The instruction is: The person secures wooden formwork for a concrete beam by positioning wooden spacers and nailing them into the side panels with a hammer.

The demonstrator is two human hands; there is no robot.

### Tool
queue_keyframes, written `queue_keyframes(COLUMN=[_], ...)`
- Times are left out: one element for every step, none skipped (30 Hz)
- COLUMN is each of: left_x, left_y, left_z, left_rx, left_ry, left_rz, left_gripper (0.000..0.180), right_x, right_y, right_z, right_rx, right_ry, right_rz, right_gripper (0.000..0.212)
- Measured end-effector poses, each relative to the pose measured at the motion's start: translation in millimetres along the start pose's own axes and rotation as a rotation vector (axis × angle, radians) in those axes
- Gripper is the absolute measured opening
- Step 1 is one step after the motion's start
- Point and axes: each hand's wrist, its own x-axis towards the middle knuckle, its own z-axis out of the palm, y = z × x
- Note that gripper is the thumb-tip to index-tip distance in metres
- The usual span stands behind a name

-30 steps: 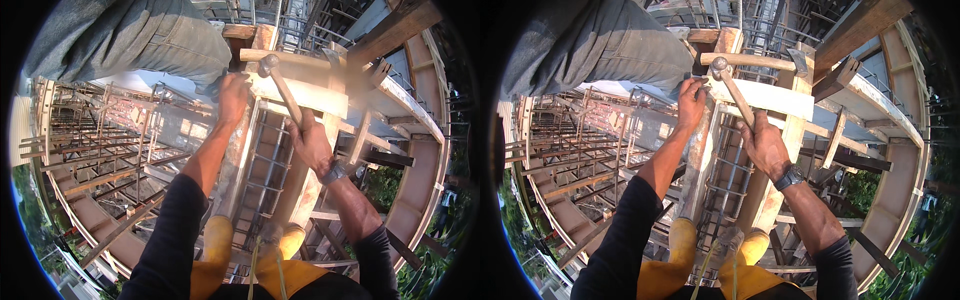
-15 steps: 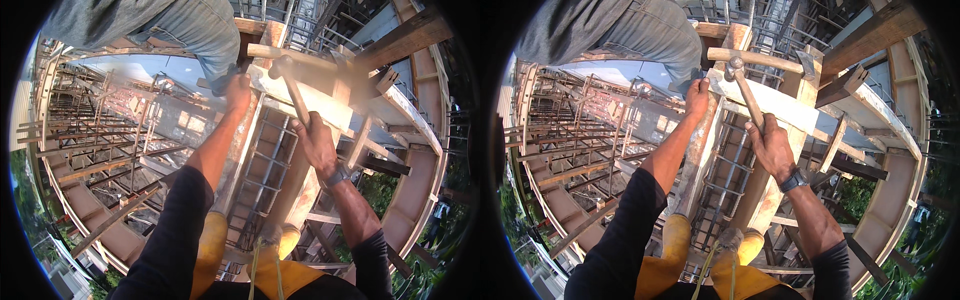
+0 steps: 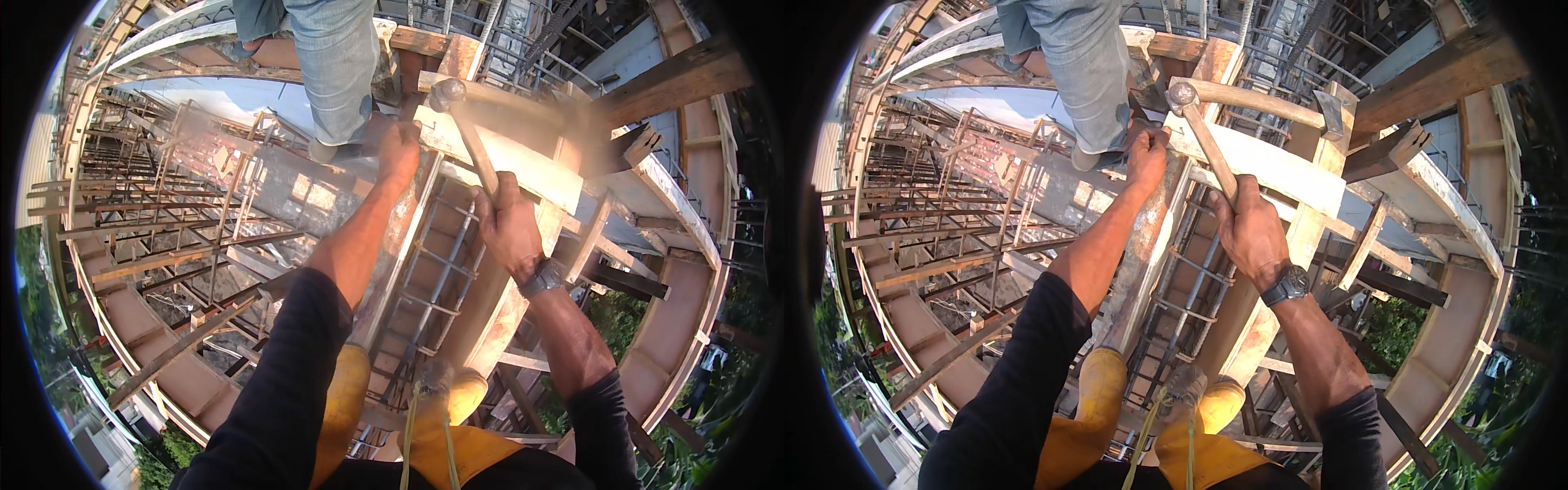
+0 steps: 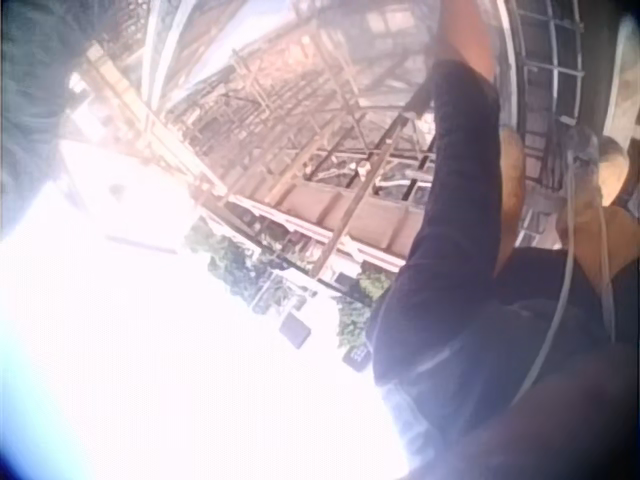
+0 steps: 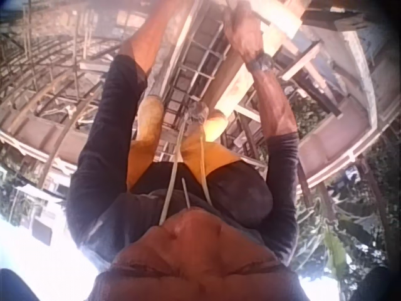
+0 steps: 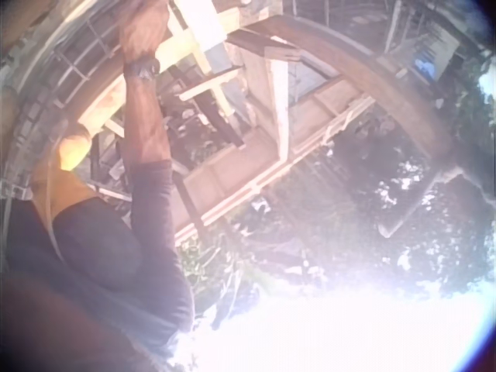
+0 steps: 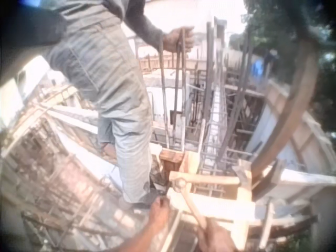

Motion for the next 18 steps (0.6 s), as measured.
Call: queue_keyframes(left_x=[3.7, 4.0, 3.3, 3.2, 5.2, 7.3, 9.3, 11.0, 12.5, 14.8, 15.3, 9.6, 9.1, 5.8, 7.8, 8.5, 8.1, 10.0], left_y=[4.0, 10.1, 4.6, -4.8, -9.9, -13.9, -17.7, -22.4, -27.4, -31.9, -22.1, -21.8, -26.8, -31.5, -31.3, -31.7, -31.9, -33.2], left_z=[-5.7, -11.9, -11.9, -9.8, -7.4, 1.1, 9.4, 11.3, 11.4, 12.1, 11.1, 1.5, -5.3, -2.1, 4.2, 9.0, 12.5, 11.6], left_rx=[-0.025, -0.049, -0.049, -0.050, -0.055, -0.062, -0.056, -0.044, -0.054, -0.056, -0.039, -0.010, -0.034, -0.039, -0.087, -0.135, -0.204, -0.203], left_ry=[-0.125, -0.246, -0.239, -0.189, -0.139, -0.148, -0.121, -0.085, -0.074, -0.078, -0.128, -0.164, -0.150, -0.150, -0.102, -0.053, -0.059, -0.063], left_rz=[-0.111, -0.223, -0.229, -0.215, -0.192, -0.186, -0.141, -0.100, -0.113, -0.109, -0.144, -0.194, -0.143, -0.157, -0.152, -0.148, -0.168, -0.165], left_gripper=[0.033, 0.033, 0.033, 0.033, 0.033, 0.033, 0.034, 0.036, 0.039, 0.039, 0.039, 0.038, 0.039, 0.039, 0.037, 0.036, 0.034, 0.034], right_x=[-1.8, -6.4, -9.9, -12.1, -13.7, -15.2, -7.9, -7.2, -7.3, -8.1, -13.0, -13.7, -14.2, -16.7, -14.0, -9.4, -2.7, 3.8], right_y=[-6.2, -13.7, -17.3, -12.3, -3.3, 7.1, 16.8, 17.6, 17.9, 17.4, 9.5, -3.1, -16.6, -27.8, -36.5, -40.5, -40.9, -39.9], right_z=[-1.3, -2.4, -1.8, 4.9, 13.2, 17.0, 17.1, 15.9, 14.6, 13.3, 9.4, 8.9, 6.9, -0.1, -8.6, -14.9, -20.5, -23.8], right_rx=[-0.001, 0.043, 0.088, 0.090, 0.056, 0.015, -0.093, -0.094, -0.119, -0.145, -0.075, -0.070, 0.028, 0.113, 0.135, 0.135, 0.163, 0.191], right_ry=[-0.005, 0.053, 0.111, 0.101, 0.087, 0.084, 0.005, 0.007, -0.033, -0.072, -0.007, -0.030, 0.013, 0.068, 0.099, 0.102, 0.088, 0.073], right_rz=[-0.001, -0.044, -0.086, -0.090, -0.108, -0.114, -0.061, -0.062, -0.061, -0.059, -0.063, -0.070, -0.070, -0.057, -0.058, -0.059, -0.031, -0.003], right_gripper=[0.031, 0.031, 0.030, 0.030, 0.030, 0.029, 0.028, 0.028, 0.029, 0.030, 0.029, 0.029, 0.029, 0.028, 0.027, 0.027, 0.027, 0.027])
